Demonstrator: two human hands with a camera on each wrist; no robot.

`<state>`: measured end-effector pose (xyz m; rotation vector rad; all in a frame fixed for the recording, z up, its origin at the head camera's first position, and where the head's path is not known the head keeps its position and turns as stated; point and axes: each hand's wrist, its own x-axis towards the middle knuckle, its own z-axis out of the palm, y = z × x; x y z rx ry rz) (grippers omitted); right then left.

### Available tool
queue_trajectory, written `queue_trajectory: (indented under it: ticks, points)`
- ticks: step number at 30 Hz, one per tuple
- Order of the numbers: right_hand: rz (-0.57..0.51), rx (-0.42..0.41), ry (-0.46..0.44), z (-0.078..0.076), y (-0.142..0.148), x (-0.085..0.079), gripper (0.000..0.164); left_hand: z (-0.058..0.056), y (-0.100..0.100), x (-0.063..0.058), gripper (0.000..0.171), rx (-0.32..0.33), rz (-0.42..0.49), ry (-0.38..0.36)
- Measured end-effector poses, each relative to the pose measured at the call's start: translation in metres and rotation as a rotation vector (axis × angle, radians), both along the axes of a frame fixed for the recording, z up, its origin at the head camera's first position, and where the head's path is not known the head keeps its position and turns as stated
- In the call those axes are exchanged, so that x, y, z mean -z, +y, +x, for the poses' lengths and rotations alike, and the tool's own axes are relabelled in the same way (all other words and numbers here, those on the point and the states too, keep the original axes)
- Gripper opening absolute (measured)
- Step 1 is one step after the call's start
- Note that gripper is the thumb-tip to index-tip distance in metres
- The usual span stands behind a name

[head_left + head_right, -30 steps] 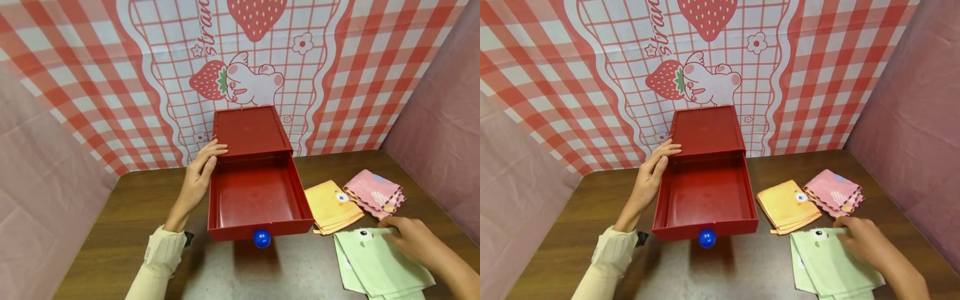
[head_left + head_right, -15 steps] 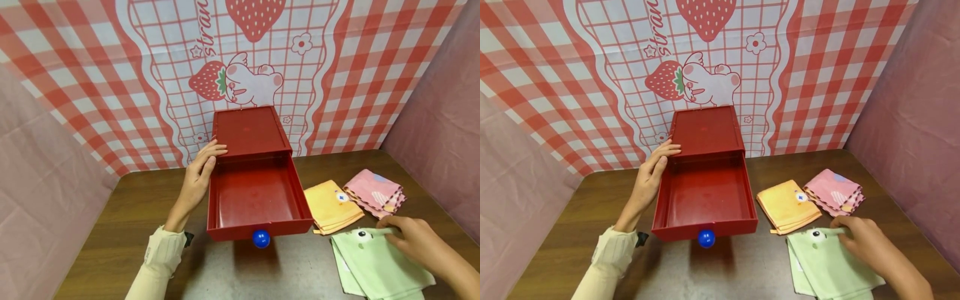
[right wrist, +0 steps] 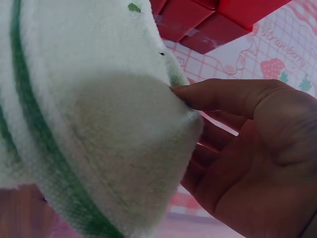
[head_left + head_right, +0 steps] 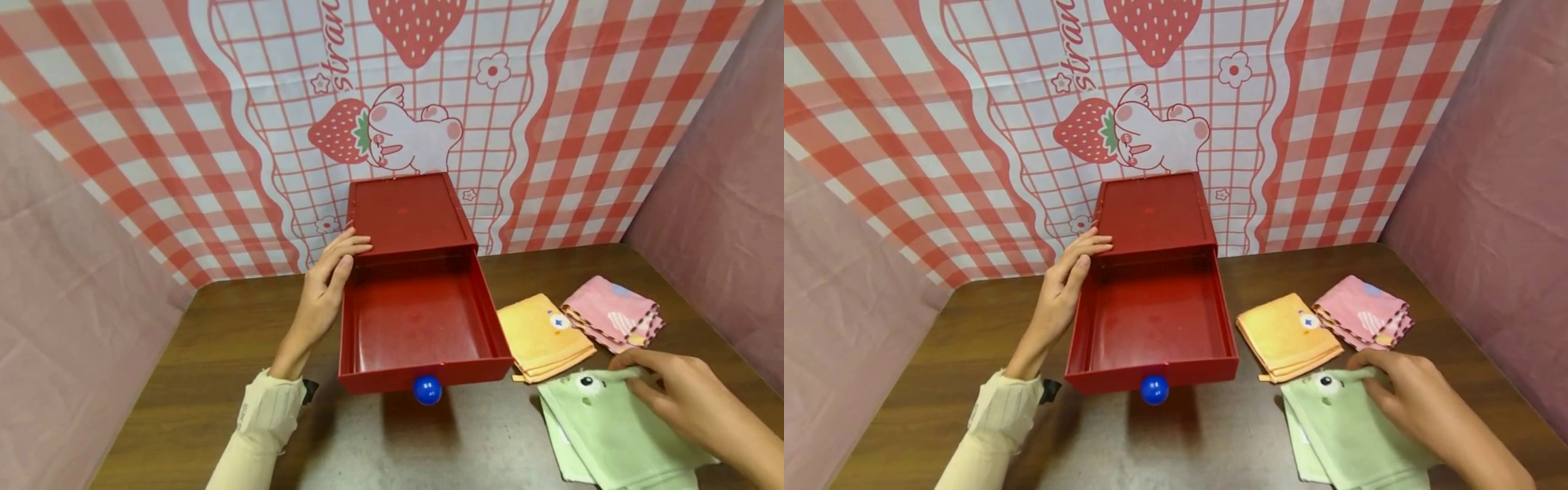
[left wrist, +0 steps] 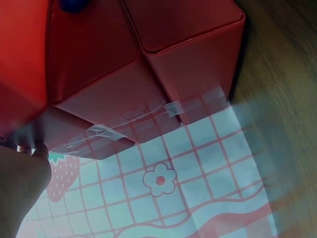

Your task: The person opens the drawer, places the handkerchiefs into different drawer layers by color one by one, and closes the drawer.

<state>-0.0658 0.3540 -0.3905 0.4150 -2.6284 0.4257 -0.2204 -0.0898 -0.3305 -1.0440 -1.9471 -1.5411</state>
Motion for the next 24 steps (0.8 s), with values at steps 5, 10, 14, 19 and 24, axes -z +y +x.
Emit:
queue_trajectory:
  ticks: [5,10,14,19,24]
  points:
    - [-0.002,-0.004,0.043,0.006,-0.006,-0.009,0.045,0.0,0.001,-0.001,0.03,0.004,0.005,0.002]
    - [0.014,0.024,0.048,0.016,-0.012,-0.018,0.045,0.0,0.002,0.0,0.03,0.004,0.015,0.007]
    - [0.009,0.023,0.076,0.022,-0.015,-0.025,0.047,0.001,0.002,0.003,0.03,-0.003,0.028,-0.009]
    - [-0.018,0.009,0.148,0.027,-0.018,-0.035,0.049,0.003,0.002,0.006,0.03,-0.008,0.043,-0.017]
    - [-0.092,0.035,0.167,0.034,-0.022,-0.045,0.048,0.001,0.004,0.005,0.03,0.002,0.051,-0.01]
